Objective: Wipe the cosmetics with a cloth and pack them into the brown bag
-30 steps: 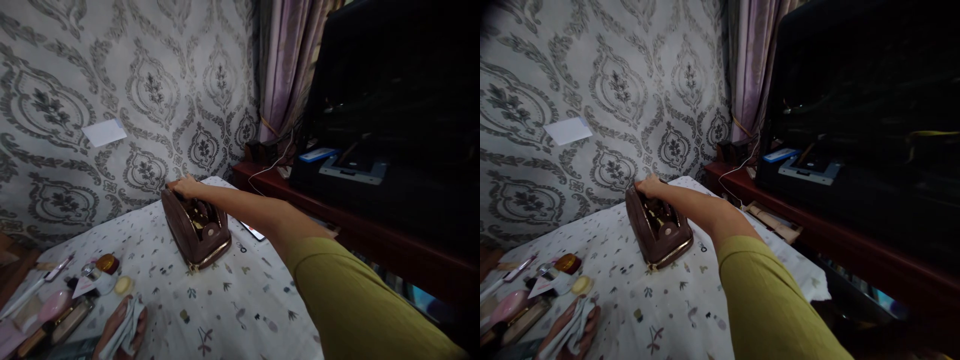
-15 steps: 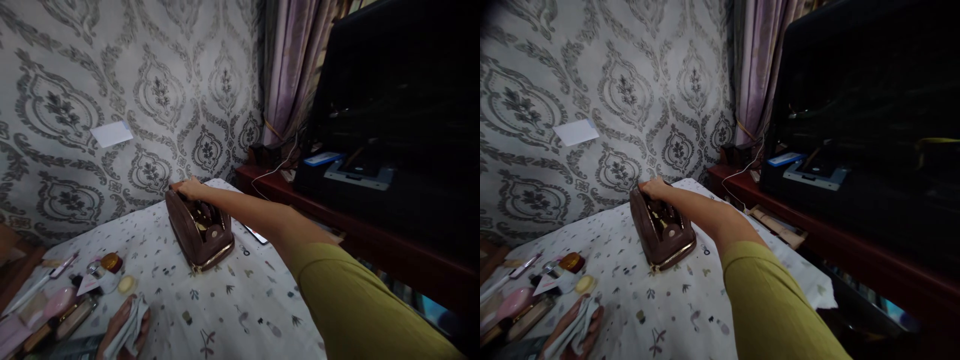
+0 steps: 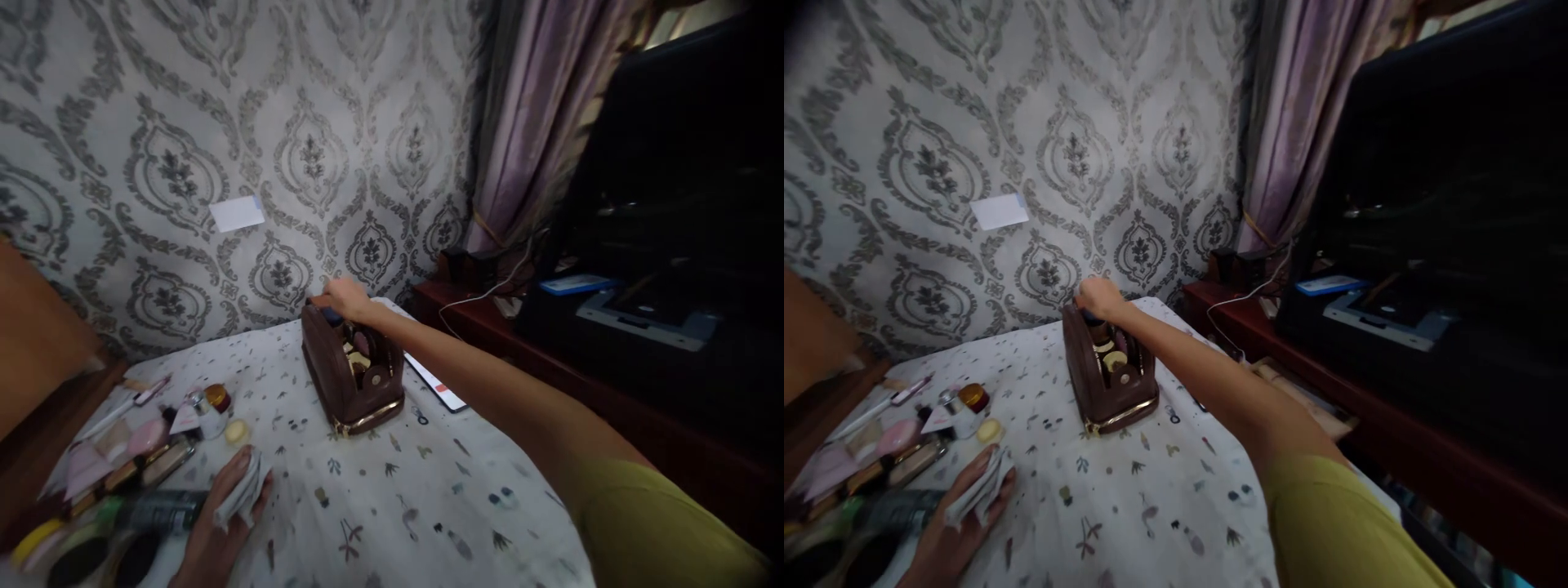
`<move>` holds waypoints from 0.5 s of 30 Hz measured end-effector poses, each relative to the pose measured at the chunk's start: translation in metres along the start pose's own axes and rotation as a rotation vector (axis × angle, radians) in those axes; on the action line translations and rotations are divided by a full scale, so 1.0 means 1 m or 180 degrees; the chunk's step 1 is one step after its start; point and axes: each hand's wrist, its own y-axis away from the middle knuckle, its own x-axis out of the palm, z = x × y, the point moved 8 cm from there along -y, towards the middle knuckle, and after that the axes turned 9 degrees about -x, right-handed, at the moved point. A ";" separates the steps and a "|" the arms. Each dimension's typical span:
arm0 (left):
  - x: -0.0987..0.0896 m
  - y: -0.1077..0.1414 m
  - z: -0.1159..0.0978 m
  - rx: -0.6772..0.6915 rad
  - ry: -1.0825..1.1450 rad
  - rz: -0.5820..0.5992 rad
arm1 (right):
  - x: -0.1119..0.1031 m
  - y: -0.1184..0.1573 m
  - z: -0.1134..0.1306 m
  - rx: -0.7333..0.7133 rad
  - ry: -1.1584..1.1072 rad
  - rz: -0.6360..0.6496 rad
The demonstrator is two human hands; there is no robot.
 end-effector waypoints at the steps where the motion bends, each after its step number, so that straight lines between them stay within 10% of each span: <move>1: 0.004 0.001 -0.003 0.0158 -0.0026 0.0050 | -0.006 0.007 0.012 -0.0057 -0.0099 -0.0134; 8: 0.038 0.019 -0.027 0.0802 -0.1073 0.0698 | 0.000 0.079 0.122 -0.1088 -0.2133 -0.1123; 15: 0.018 0.041 -0.094 0.2252 -0.1872 -0.0544 | 0.082 0.118 0.177 -0.0799 -0.3004 -0.0315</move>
